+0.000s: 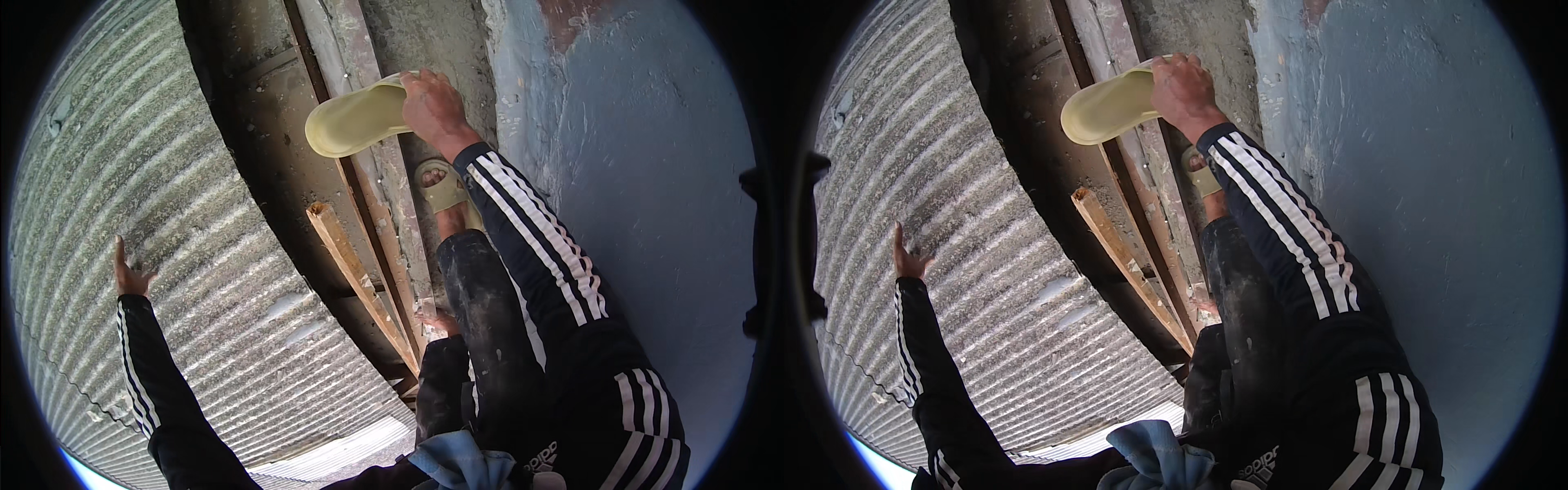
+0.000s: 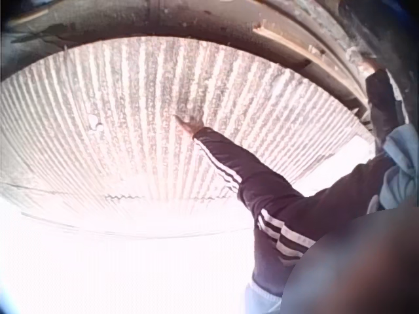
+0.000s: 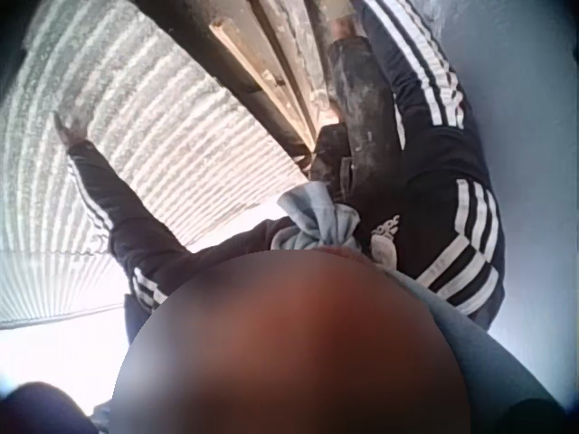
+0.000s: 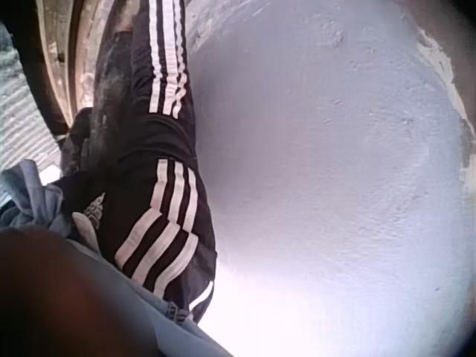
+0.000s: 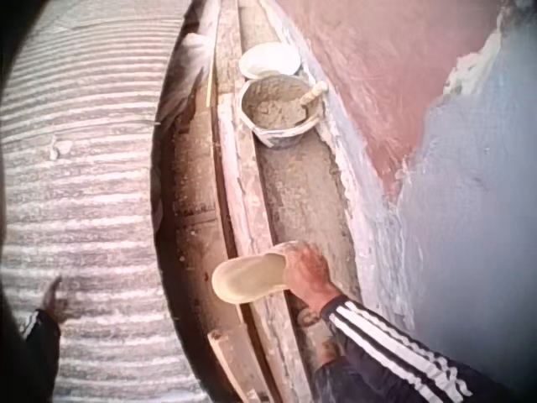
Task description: The person scoops wet cement from a bucket with a trowel and spreads it along the roof ridge between corrugated and tiled sections. They repeatedly add and smooth the cement to form a continuous seal.
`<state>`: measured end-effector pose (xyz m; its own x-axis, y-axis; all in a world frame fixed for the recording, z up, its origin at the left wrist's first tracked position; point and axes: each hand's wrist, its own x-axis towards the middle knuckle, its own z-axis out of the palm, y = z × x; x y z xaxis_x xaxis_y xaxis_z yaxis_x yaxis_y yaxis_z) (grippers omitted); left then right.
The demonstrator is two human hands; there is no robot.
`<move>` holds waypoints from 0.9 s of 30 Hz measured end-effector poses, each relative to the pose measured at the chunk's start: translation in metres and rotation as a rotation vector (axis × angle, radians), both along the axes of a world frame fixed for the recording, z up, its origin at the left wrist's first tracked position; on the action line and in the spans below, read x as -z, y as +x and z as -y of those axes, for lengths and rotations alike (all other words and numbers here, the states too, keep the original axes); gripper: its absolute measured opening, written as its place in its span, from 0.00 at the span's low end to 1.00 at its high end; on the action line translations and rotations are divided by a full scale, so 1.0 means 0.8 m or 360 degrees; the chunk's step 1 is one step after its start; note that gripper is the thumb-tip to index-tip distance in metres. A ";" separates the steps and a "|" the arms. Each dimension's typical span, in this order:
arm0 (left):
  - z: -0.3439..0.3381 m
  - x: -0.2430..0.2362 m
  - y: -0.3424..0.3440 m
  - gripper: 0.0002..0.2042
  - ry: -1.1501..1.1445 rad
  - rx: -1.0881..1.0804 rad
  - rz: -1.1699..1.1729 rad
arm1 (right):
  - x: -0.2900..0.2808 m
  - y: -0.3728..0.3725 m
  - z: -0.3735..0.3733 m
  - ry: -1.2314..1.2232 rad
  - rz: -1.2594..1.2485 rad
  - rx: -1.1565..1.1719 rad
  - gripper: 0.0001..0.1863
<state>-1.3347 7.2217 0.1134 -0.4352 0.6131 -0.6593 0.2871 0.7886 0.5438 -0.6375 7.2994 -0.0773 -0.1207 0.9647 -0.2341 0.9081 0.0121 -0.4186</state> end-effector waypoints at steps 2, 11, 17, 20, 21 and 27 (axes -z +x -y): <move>0.049 -0.003 0.074 0.54 0.0050 -0.0509 0.0081 | -0.028 0.056 0.041 -0.0169 -0.0171 0.0298 0.19; 0.512 -0.091 0.507 0.52 -0.0322 0.0146 0.0798 | -0.128 0.049 0.316 0.0038 -0.0016 -0.0177 0.24; 0.931 -0.233 0.564 0.51 -0.0975 -0.0819 0.0545 | -0.057 -0.013 0.441 -0.0107 -0.0182 -0.0967 0.25; 1.105 -0.306 0.583 0.51 -0.1165 -0.1379 0.0231 | -0.035 -0.021 0.484 -0.0301 -0.0158 -0.1142 0.28; 1.150 -0.317 0.594 0.51 -0.1261 -0.1559 0.0149 | -0.038 -0.021 0.492 -0.0164 -0.0145 -0.1158 0.28; 1.271 -0.275 0.689 0.45 -0.1148 -0.1587 0.0242 | -0.195 0.033 0.518 -0.0267 0.0079 -0.0782 0.31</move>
<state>-0.7833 6.2045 0.3333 -0.3931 -0.4654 -0.7930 -0.6375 0.7595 -0.1297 -0.6111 6.8846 0.0790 -0.5346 0.7456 -0.3978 0.8310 0.3782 -0.4078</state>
